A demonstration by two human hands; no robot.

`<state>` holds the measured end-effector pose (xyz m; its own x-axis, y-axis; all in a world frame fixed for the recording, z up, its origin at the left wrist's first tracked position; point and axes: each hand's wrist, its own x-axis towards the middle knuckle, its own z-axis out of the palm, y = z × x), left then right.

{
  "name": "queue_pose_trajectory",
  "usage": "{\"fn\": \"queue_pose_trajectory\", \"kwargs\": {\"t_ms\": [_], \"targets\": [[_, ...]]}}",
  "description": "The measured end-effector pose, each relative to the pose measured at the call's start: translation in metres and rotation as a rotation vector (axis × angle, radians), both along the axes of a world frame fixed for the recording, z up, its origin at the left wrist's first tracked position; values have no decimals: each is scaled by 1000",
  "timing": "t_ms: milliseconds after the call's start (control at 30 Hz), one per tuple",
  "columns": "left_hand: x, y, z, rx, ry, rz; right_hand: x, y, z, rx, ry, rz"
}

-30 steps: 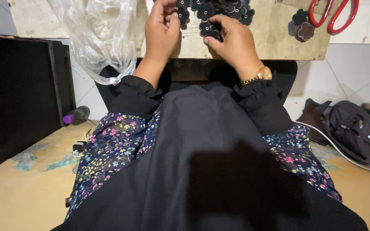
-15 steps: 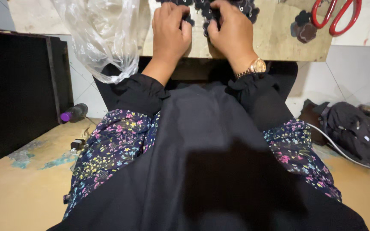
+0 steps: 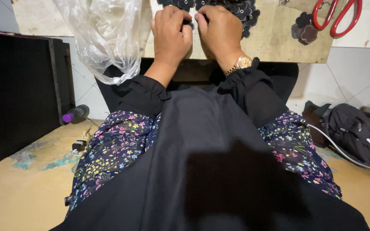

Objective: The person gathers black flower-shaped felt pieces with metal eyelets from the workbench and places them into a clear plastic bag. They then gather the bag opening and tie it closed before setting the bag aside.

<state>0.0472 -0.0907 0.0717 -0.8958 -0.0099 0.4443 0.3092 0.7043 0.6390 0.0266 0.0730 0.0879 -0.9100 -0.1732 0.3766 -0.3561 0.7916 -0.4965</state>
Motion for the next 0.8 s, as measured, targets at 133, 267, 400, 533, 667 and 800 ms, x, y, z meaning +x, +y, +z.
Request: {"fn": "queue_pose_trajectory", "kwargs": {"t_ms": [133,267,400,533,667,800], "targets": [[0,-1,1,6,-11,-9,2,-1,-2,-27,29,19],[-1,0,2,3,-4,-5,9,3,-7,-276,19,28],[0,0,3,7,-15,-8,8,22,-11,-903,-418,10],[1,0,5,1,8,-19,3,54,-9,-1567,-709,-66],[2,0,8,5,13,-29,-1,84,-12,-1804,-731,-121],[4,1,10,-23,15,-49,-4,108,-26,-1768,-662,-125]]}}
